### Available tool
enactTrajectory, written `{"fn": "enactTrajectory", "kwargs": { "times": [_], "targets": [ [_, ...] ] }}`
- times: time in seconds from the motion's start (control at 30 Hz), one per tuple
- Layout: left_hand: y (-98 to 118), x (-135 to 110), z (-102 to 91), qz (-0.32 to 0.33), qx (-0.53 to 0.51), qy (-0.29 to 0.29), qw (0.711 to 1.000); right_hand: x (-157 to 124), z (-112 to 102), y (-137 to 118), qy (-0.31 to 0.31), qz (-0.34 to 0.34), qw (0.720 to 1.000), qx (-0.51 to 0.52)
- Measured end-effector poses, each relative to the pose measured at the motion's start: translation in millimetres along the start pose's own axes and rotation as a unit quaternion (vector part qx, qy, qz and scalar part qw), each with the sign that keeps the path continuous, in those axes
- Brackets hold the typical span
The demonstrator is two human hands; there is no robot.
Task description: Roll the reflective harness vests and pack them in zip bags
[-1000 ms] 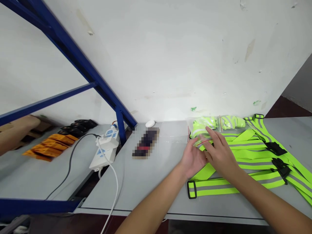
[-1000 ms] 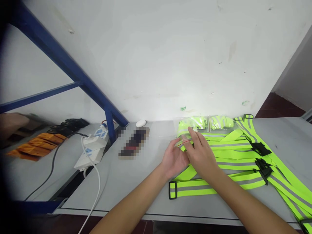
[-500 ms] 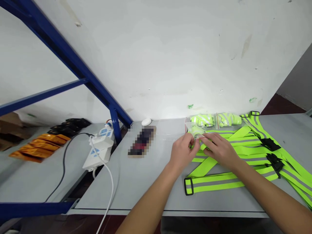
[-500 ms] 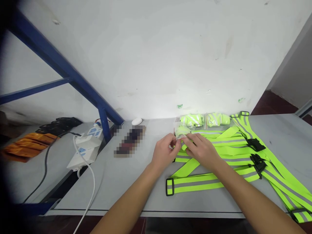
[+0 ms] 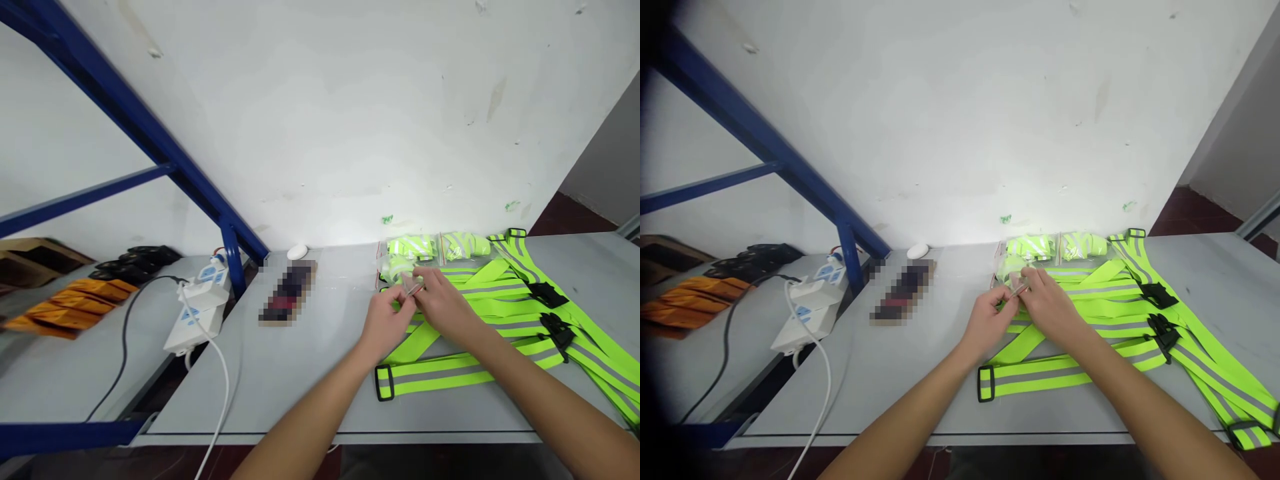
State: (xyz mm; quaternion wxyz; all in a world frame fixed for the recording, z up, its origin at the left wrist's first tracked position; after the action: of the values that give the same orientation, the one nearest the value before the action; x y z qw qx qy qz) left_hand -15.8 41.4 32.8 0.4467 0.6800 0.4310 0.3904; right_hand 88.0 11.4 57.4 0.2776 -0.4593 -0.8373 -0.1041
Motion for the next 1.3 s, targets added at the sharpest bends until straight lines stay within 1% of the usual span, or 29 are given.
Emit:
{"fn": "enactTrajectory", "kwargs": {
  "times": [0.03,0.07,0.1,0.17,0.2,0.23,0.27,0.33,0.37,0.4,0.47,0.53,0.57,0.6,0.63,0.67,0.7,0.73,0.8,0.83,0.87,0.9,0.93,1.0,1.03,1.1,1.17,1.23,1.3],
  "targets": [
    [-6,2,-3.1,-0.039,-0.069,0.007,0.997,-2,-3,0,-0.002,-0.018,0.999,0.038],
    [-12,4,-6.8,-0.070,-0.134,0.018,0.988,-5,-8,2,0.008,-0.030,0.996,0.081],
    [-15,7,-10.6,-0.092,-0.190,0.031,0.977,-7,-15,6,0.031,-0.029,0.991,0.123],
    [-19,11,-18.2,-0.111,-0.260,0.057,0.957,-10,-27,18,0.086,0.009,0.978,0.187],
    [-19,13,-21.0,-0.113,-0.278,0.065,0.952,-11,-30,24,0.101,0.037,0.974,0.201],
    [-18,15,-22.6,-0.114,-0.296,0.070,0.946,-11,-28,29,0.097,0.060,0.973,0.200],
    [-17,16,-23.0,-0.119,-0.321,0.073,0.937,-10,-24,30,0.077,0.069,0.977,0.188],
    [-15,15,-21.2,-0.126,-0.373,0.066,0.917,-8,-14,28,0.030,0.058,0.987,0.144],
    [-13,14,-19.7,-0.125,-0.391,0.056,0.910,-8,-11,27,0.023,0.050,0.991,0.122],
    [-10,13,-18.4,-0.120,-0.399,0.043,0.908,-7,-10,27,0.032,0.043,0.993,0.104],
    [-3,9,-17.4,-0.092,-0.376,0.004,0.922,-7,-17,27,0.084,0.036,0.992,0.085],
    [8,7,-20.7,-0.030,-0.300,-0.032,0.953,-9,-32,26,0.156,0.027,0.984,0.080],
    [15,6,-26.8,0.021,-0.240,-0.023,0.970,-11,-40,25,0.192,0.025,0.978,0.079],
    [23,5,-35.1,0.076,-0.168,0.008,0.983,-13,-48,24,0.225,0.031,0.971,0.077],
    [31,3,-44.1,0.129,-0.095,0.054,0.986,-15,-55,23,0.250,0.043,0.964,0.075],
    [38,2,-51.3,0.169,-0.032,0.098,0.980,-17,-60,22,0.267,0.054,0.959,0.074],
    [43,1,-55.3,0.191,0.013,0.124,0.974,-18,-64,19,0.276,0.059,0.956,0.078],
    [45,2,-54.7,0.194,0.034,0.118,0.973,-18,-65,16,0.278,0.058,0.955,0.087],
    [44,5,-42.9,0.159,0.022,0.032,0.987,-16,-65,11,0.271,0.048,0.953,0.125],
    [42,6,-36.1,0.132,0.003,-0.012,0.991,-14,-64,10,0.266,0.057,0.950,0.151],
    [39,6,-30.3,0.102,-0.017,-0.044,0.994,-13,-62,12,0.264,0.082,0.944,0.181],
    [37,5,-26.4,0.073,-0.039,-0.059,0.995,-11,-59,17,0.262,0.120,0.932,0.218],
    [36,4,-24.5,0.048,-0.061,-0.059,0.995,-10,-56,22,0.260,0.162,0.915,0.262],
    [33,3,-22.7,0.009,-0.115,-0.041,0.993,-6,-49,29,0.244,0.232,0.870,0.359],
    [32,2,-21.1,-0.006,-0.148,-0.038,0.988,-3,-45,30,0.228,0.254,0.849,0.403],
    [28,2,-15.9,-0.041,-0.224,-0.045,0.973,4,-41,30,0.195,0.275,0.821,0.461],
    [18,1,-8.7,-0.100,-0.304,-0.056,0.946,9,-42,31,0.178,0.293,0.813,0.471],
    [8,-3,-0.8,-0.161,-0.381,-0.062,0.908,16,-43,34,0.149,0.310,0.823,0.452],
    [3,-6,8.5,-0.198,-0.443,-0.081,0.871,23,-40,37,0.100,0.323,0.840,0.425]
  ]
}}
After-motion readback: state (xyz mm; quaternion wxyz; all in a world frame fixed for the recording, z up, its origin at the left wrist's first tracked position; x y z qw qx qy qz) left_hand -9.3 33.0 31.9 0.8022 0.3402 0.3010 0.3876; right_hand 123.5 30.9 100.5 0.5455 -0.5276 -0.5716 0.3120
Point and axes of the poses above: each hand's wrist, its own x-axis towards the middle knuckle, its own z-axis out of the palm, y = z × x, the point moved 7 cm from there along x, towards the middle knuckle, and after that the axes turned 2 degrees about -x, right-handed, at the moved point
